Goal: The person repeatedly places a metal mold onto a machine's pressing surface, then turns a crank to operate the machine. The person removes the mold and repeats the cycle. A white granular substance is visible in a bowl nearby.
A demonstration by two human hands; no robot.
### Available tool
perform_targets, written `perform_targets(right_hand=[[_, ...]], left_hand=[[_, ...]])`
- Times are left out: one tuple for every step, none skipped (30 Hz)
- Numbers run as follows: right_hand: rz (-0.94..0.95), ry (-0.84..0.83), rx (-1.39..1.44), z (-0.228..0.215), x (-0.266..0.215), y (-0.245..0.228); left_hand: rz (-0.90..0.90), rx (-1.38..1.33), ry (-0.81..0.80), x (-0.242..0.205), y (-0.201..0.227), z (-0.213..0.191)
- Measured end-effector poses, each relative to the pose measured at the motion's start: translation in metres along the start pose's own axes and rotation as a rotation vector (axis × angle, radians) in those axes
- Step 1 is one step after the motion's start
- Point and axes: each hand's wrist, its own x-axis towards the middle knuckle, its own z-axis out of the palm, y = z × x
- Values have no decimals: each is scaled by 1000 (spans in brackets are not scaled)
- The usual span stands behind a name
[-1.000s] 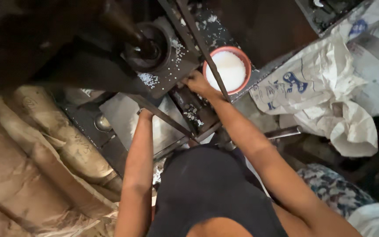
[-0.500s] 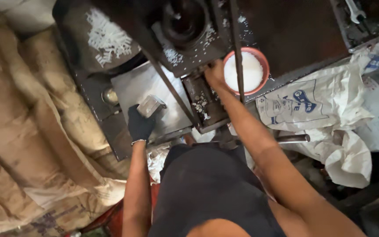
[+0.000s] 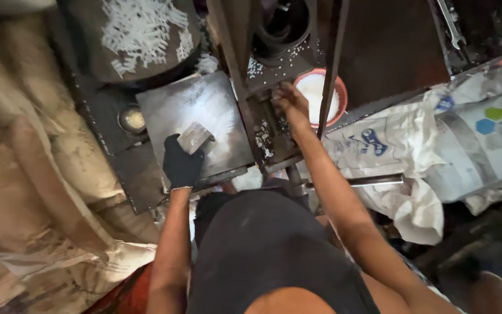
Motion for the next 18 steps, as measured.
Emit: perform_targets(right_hand=[[-97,102,-39,-9,-1,5],[-194,203,-79,-18,2,9],[-293,301,-117,-26,10,12],[-347,404,-329,-35,17,14],[-403,503,-538,-40,28,16],[-459,601,-749,-44,38,16],[-432,596,-761,-46,46,15],[-406,591,-774,-46,52,11],[-375,588,-788,-46,48,10],[-405,559,-740,-44,37,6],[-432,526,-692,-38,22,0],[-459,493,-643,-30,5,-9],[-373,451,-693,-18,-15,-19],[-287,407,-743,-5,-51,-24],[-440,375,-756,13,-86,-26],[-592,339,-762,30,-117,-29],[-760,197,-740,43,-151,-29],[-925,53,-708,56,-179,-28]], left_hand=[[4,-10,7,-3,-1,0],[8,-20,15,-5,-1,1],[-15,-25,7,-5,-1,1],[-38,-30,0,-6,-1,1],[-56,-36,-3,-4,0,2],[-69,-46,14,-4,2,3],[-78,-54,31,-3,3,4],[-87,-62,48,-3,3,6],[-78,-74,60,-5,3,7],[-70,-86,72,-6,2,10],[-63,-96,84,-9,-1,11],[-33,-115,69,-14,-5,11],[3,-134,69,-10,-10,11],[39,-154,69,-7,-16,11],[-66,-257,1,-5,-24,11],[-169,-362,-68,-4,-32,12],[-279,-463,-137,-7,-44,12],[-299,-679,-130,-7,-56,14]])
